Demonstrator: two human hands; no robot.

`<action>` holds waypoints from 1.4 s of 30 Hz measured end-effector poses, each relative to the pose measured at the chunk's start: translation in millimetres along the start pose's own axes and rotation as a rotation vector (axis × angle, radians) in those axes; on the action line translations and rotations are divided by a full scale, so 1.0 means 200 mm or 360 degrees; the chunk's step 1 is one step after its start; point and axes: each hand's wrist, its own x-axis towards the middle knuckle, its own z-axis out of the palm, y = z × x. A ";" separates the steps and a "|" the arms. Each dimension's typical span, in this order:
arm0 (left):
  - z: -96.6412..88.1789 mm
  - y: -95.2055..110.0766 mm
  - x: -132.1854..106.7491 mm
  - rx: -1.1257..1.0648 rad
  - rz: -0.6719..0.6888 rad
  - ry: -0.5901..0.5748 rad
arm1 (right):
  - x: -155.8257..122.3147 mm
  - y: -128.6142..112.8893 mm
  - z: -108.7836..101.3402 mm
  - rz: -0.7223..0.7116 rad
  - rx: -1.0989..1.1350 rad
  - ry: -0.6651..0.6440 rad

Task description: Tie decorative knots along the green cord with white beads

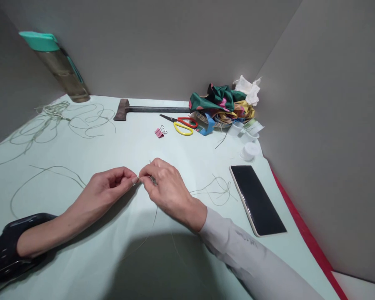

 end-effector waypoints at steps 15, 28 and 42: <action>0.00 -0.01 -0.01 0.0232 0.0135 -0.0053 | 0.03 -0.03 -0.04 0.0177 -0.0022 -0.0244; 0.02 0.04 -0.04 0.0394 0.0214 0.0117 | 0.03 -0.08 -0.03 0.0276 -0.0163 -0.0222; 0.00 0.04 -0.01 -0.0047 -0.0165 -0.0226 | -0.03 -0.02 -0.04 0.0047 -0.0221 -0.0098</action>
